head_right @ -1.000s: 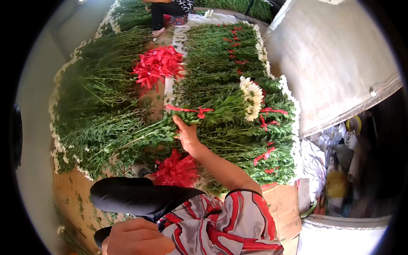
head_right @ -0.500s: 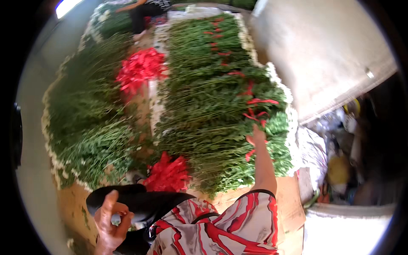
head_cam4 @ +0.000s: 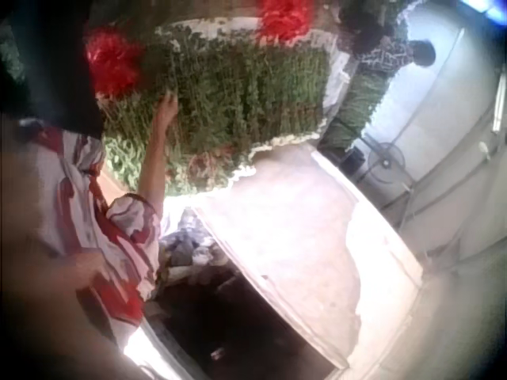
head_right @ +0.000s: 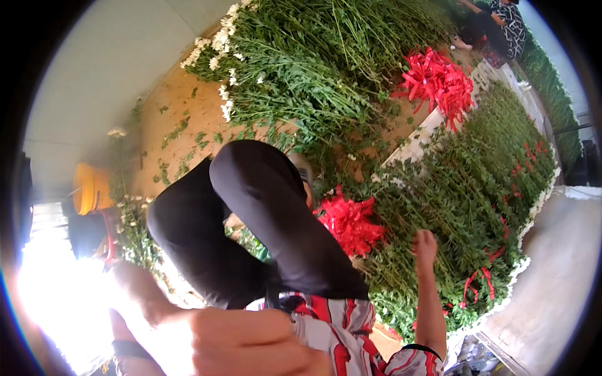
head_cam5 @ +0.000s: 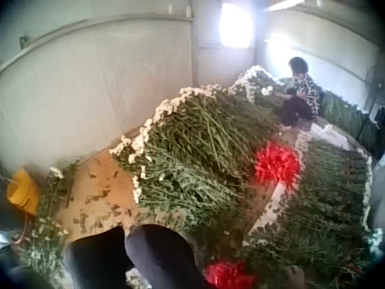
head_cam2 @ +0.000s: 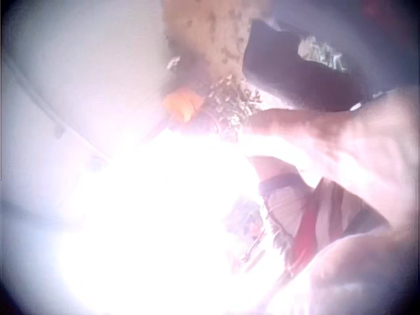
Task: The person picks up white flowers from the floor and bundles them together using a red ribbon.
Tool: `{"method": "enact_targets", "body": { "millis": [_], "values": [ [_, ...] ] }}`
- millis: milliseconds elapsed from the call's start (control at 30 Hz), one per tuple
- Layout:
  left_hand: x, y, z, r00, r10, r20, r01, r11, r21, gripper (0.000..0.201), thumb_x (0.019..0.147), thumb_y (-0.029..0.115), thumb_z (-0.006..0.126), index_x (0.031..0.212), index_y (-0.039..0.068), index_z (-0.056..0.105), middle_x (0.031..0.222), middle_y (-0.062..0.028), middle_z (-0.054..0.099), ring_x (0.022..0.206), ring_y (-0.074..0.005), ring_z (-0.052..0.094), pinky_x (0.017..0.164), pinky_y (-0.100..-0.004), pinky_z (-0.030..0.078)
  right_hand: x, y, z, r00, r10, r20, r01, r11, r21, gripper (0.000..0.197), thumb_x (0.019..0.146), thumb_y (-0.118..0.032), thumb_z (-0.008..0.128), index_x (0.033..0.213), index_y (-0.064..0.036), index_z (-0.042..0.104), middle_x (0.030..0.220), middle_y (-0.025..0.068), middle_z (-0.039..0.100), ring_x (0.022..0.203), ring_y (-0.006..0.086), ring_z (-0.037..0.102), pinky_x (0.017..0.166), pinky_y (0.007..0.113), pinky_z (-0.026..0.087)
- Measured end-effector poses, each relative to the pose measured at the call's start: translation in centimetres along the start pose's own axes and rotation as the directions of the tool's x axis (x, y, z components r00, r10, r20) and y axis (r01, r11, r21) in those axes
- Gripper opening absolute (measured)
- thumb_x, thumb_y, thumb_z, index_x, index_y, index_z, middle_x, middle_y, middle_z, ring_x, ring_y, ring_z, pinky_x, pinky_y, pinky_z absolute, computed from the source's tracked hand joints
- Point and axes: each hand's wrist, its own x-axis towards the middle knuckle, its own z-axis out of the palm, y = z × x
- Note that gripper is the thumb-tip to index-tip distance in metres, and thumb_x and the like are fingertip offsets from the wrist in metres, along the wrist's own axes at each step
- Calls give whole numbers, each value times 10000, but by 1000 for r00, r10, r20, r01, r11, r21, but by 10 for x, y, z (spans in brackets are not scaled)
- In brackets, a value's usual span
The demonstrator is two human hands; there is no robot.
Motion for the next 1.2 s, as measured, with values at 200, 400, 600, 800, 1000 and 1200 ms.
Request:
{"method": "enact_targets", "body": {
  "millis": [200,400,600,800,1000,1200],
  "values": [
    [-50,-97,-23,953,-192,-232,187,981,-45,467,498,162,752,961,221,768,673,21,521,497,-114,414,422,-260,277,25,-112,125,822,-37,568,222,940,-260,227,944,-229,595,1058,-41,653,849,73,689,733,185,658,660,334,523],
    [-160,-266,-64,671,-741,-26,740,671,-47,222,726,67,687,944,34,700,693,-37,635,587,-176,592,562,-300,463,128,-136,254,656,-282,700,706,557,-437,192,869,-219,628,985,-74,676,907,169,676,855,376,652,733,429,517],
    [-300,-441,-9,195,-967,164,754,41,-656,312,901,48,619,1211,18,637,887,-48,662,812,-113,633,714,-258,514,185,-233,404,272,-410,871,959,191,-209,131,891,-205,595,972,-113,641,909,109,650,906,339,620,767,436,501],
    [-354,-517,103,59,-939,338,360,-296,-885,401,966,213,571,1286,-29,550,960,-108,704,799,-172,683,712,-286,554,188,-285,527,10,-496,868,979,-172,-109,294,828,-197,722,1078,-91,610,992,89,667,948,288,609,834,410,488],
    [-355,-536,140,-75,-945,317,-213,-296,-931,541,983,278,568,1413,-12,414,1181,-173,624,962,-262,665,721,-380,573,169,-235,546,63,-311,948,971,-202,-130,300,790,-127,746,1062,-146,622,801,45,620,678,178,620,571,314,534],
    [-379,-551,153,-134,-950,281,-272,-238,-933,314,986,209,555,1225,7,523,1073,-158,677,921,-265,679,696,-385,589,118,-212,544,89,-201,976,992,109,-68,314,875,-334,685,1081,-108,612,901,67,611,829,238,641,694,389,554]
  ]
}}
